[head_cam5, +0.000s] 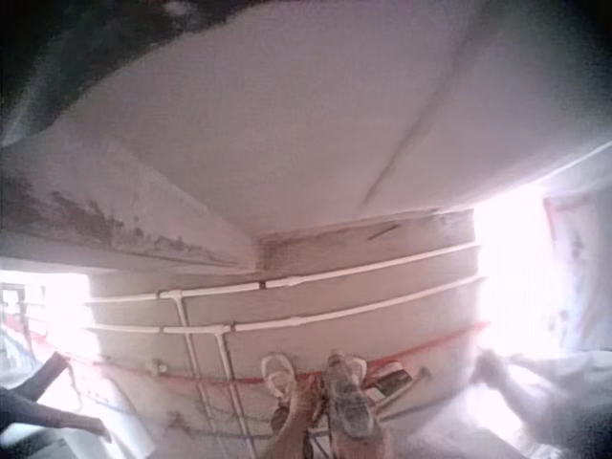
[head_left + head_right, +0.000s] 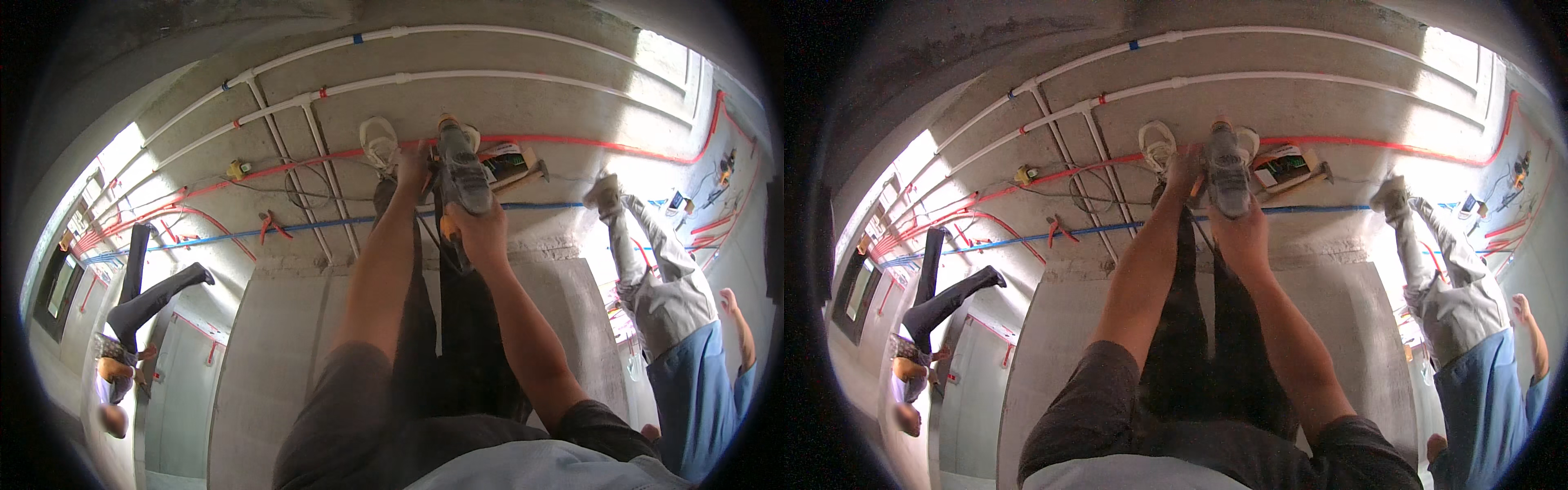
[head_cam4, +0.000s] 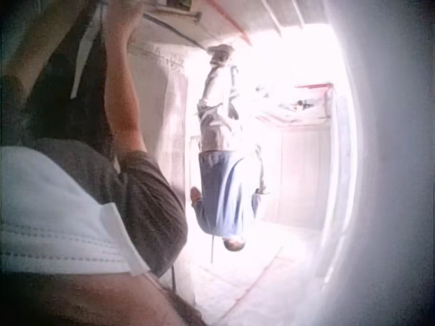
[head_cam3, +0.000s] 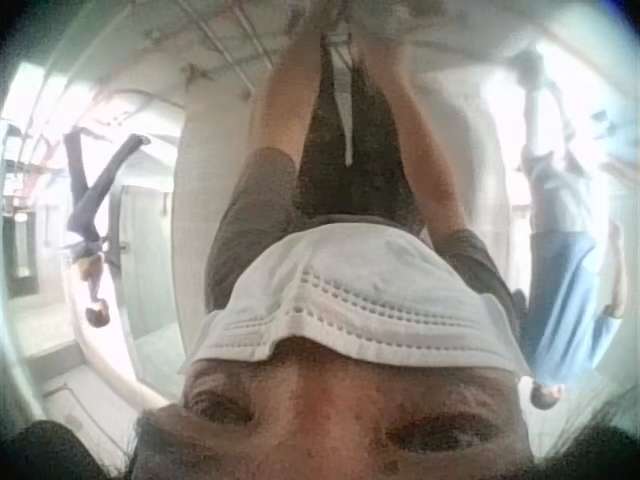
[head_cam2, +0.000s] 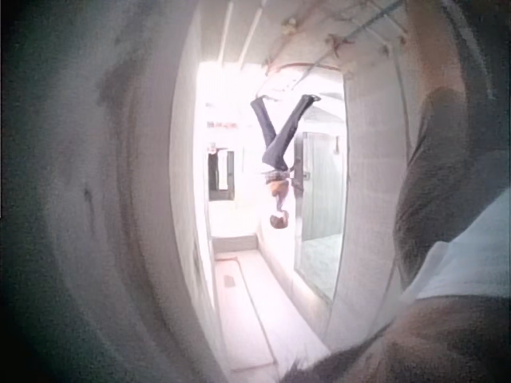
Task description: The person installs white PVC pipes along a concrete wall using a power drill to create holes and a hammer to secure pipe clips. They handle red and blue conduits, a drill, and a hammer while working in a construction setting.
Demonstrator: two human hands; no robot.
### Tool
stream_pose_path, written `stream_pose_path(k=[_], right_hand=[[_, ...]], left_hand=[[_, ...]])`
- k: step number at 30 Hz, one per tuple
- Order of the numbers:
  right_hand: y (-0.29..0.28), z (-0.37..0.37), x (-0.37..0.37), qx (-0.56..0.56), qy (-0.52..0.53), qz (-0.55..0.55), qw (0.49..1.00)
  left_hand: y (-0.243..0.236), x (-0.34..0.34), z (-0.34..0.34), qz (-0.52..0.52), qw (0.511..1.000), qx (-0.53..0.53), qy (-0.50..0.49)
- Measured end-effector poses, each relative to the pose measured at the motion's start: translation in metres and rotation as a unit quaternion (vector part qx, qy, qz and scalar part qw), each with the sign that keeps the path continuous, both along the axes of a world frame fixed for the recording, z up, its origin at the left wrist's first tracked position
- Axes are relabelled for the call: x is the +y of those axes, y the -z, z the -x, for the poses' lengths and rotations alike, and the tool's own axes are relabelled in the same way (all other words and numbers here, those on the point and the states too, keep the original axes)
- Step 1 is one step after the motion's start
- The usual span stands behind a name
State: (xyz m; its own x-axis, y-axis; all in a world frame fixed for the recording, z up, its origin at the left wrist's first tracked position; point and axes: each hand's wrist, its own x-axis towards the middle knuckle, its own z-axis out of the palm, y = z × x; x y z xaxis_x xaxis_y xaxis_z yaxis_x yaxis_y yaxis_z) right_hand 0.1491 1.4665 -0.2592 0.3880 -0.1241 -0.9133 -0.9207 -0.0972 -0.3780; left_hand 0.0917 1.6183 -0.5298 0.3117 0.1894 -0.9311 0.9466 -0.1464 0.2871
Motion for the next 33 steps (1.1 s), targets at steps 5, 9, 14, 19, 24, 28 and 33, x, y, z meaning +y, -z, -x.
stream_pose_path(k=[5, 9, 14, 19, 24, 28, 33], right_hand=[[-0.018, -0.013, -0.005, -0.025, -0.003, 0.027, 0.999], [0.005, -0.021, 0.001, -0.013, 0.021, 0.004, 1.0], [0.027, -0.043, 0.009, -0.04, -0.027, 0.019, 0.999], [0.048, -0.042, 0.014, 0.001, -0.011, 0.041, 0.999], [0.046, -0.04, 0.015, -0.023, -0.005, 0.051, 0.998], [0.032, -0.046, 0.022, -0.009, -0.019, 0.056, 0.998], [0.008, -0.057, 0.031, -0.008, -0.08, 0.058, 0.995]], left_hand=[[-0.062, -0.022, -0.086, 0.171, 0.943, 0.195, -0.207], [-0.026, -0.011, -0.068, 0.148, 0.979, 0.023, -0.137], [-0.011, -0.015, -0.083, 0.152, 0.97, 0.01, -0.191], [0.011, -0.029, -0.073, 0.107, 0.975, -0.063, -0.184], [0.018, -0.026, -0.074, 0.124, 0.968, -0.012, -0.219], [0.021, -0.022, -0.058, 0.056, 0.983, -0.106, -0.137], [-0.006, -0.005, -0.069, 0.02, 0.983, -0.107, -0.145]])
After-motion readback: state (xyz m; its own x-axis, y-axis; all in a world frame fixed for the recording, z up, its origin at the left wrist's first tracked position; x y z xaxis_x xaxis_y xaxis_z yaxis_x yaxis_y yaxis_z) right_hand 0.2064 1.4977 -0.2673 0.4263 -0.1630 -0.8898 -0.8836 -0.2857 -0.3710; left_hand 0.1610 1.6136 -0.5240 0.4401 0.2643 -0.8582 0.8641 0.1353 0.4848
